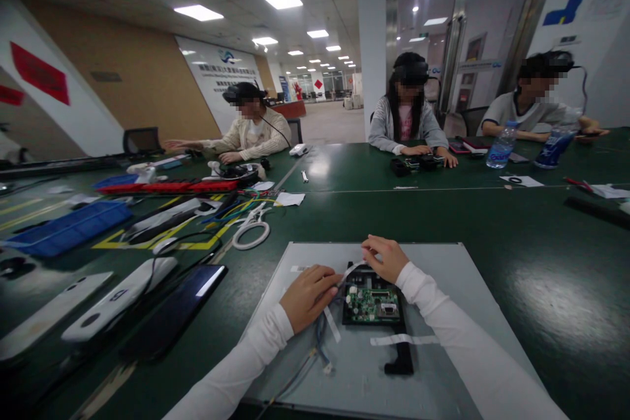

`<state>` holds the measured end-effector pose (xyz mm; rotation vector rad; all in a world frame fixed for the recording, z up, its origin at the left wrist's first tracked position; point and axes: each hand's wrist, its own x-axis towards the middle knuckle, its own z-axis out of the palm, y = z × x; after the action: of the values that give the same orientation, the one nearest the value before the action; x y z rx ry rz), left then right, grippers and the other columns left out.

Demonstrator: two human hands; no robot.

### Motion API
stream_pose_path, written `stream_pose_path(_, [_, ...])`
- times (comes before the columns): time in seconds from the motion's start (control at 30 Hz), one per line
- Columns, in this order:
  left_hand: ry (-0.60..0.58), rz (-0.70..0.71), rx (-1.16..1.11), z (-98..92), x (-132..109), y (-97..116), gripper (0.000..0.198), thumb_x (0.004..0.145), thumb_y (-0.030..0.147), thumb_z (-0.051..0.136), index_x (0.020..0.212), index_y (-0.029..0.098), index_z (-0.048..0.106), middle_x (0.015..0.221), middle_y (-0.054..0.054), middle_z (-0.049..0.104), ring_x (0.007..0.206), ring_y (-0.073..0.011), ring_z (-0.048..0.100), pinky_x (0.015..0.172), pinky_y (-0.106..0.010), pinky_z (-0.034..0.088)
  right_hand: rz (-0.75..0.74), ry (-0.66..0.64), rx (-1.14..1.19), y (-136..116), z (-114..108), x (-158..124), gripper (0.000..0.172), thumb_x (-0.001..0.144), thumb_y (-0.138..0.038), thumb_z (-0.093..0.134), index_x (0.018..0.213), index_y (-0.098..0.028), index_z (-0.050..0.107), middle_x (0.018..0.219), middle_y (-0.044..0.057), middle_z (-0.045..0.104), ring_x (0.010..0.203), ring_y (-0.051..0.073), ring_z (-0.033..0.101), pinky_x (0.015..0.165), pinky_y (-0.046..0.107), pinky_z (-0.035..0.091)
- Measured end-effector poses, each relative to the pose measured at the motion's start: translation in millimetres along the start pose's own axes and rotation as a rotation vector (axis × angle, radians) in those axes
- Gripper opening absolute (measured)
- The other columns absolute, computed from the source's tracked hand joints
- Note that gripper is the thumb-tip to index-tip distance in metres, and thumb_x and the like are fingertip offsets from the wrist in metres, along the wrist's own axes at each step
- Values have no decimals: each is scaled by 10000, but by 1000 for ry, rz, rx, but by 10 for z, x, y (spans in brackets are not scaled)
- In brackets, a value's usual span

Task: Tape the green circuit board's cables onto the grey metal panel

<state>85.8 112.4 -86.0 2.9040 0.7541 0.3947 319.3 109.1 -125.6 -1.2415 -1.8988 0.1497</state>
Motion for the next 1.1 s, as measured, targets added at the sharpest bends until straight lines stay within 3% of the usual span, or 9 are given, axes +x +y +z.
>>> stream_pose_path(0.17, [-25,3,26,-25,-4,20,319,870,324,325,1116,227,503,976,-66,500,897,-195,451,770,-348,392,-18,-80,60,-10,9,-8,216,796,-228,440,964,-188,571,750,15,653,925,164,579,958,350,352])
stream_pose_path(0.6, [-26,-19,-1,-30,-2,17,302,869,302,329,1057,221,552,961,-61,507,895,-191,453,783,-348,382,95,-65,81,70,69,4,200,807,-293,446,909,-194,587,804,12,640,668,125,623,937,335,364])
stream_pose_path(1.1, [58,-16,-29,47,-11,-26,282,866,284,341,940,191,596,930,-60,532,867,-175,473,773,-325,392,185,-74,-49,47,12,25,216,827,-318,399,816,-194,576,761,9,608,667,115,585,688,231,429])
